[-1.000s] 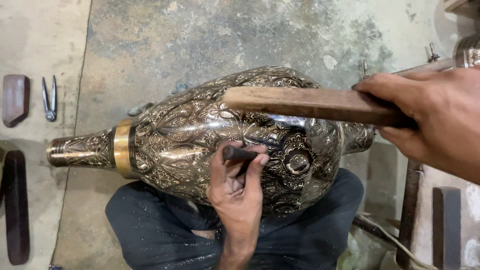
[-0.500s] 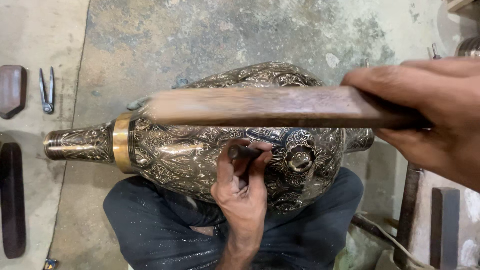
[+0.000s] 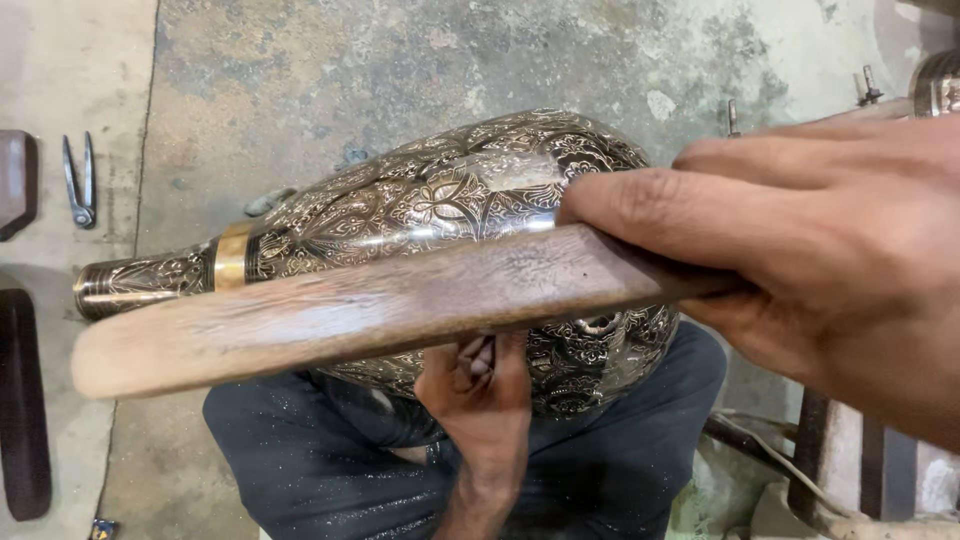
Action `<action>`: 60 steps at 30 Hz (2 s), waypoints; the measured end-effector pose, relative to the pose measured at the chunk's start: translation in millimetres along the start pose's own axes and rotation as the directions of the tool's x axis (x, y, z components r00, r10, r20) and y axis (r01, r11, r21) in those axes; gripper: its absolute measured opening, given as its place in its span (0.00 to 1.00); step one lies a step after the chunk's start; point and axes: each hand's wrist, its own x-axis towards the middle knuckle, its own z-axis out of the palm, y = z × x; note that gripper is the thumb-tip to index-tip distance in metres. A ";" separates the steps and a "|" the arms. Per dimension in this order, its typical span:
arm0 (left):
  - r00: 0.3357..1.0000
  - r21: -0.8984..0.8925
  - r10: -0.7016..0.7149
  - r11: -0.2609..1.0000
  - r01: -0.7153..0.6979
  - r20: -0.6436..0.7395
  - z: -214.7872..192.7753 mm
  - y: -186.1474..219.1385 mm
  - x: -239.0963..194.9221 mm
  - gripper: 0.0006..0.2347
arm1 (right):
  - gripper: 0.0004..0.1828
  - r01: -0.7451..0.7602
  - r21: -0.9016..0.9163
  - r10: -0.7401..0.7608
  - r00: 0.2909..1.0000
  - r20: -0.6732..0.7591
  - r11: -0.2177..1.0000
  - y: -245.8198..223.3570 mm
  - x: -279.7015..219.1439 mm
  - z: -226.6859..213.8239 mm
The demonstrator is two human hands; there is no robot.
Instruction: The person uses a metal chisel and a wooden mallet to engrave intricate floral patterns onto a large brass vase. They repeatedly strike the chisel to deepen the design lines while holding the vase steady on their lap.
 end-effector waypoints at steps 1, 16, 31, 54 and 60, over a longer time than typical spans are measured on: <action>1.000 0.039 -0.002 0.999 0.002 -0.005 -0.7 -1.9 -1.8 0.06 | 0.35 0.022 -0.100 -0.018 0.999 0.045 0.995 -3.4 -0.9 1.1; 0.996 -0.148 0.086 0.985 -0.086 -0.007 0.0 -4.3 -8.7 0.10 | 0.31 0.191 -0.195 -0.203 0.978 -0.039 0.962 -17.0 -2.9 -2.5; 0.998 -0.026 0.034 0.999 -0.032 0.048 -4.5 -28.6 -22.3 0.14 | 0.29 0.124 -0.173 -0.122 0.992 0.018 0.977 -37.5 6.2 -16.1; 0.986 0.041 -0.128 0.991 0.124 0.111 -0.3 -24.9 -19.1 0.12 | 0.33 0.020 -0.192 -0.007 0.998 0.067 0.981 -32.5 -8.9 -8.6; 0.976 0.153 0.206 0.965 -0.215 0.068 6.2 -3.7 -4.5 0.09 | 0.33 0.057 -0.052 -0.055 0.998 0.030 0.997 -25.7 -17.2 -2.0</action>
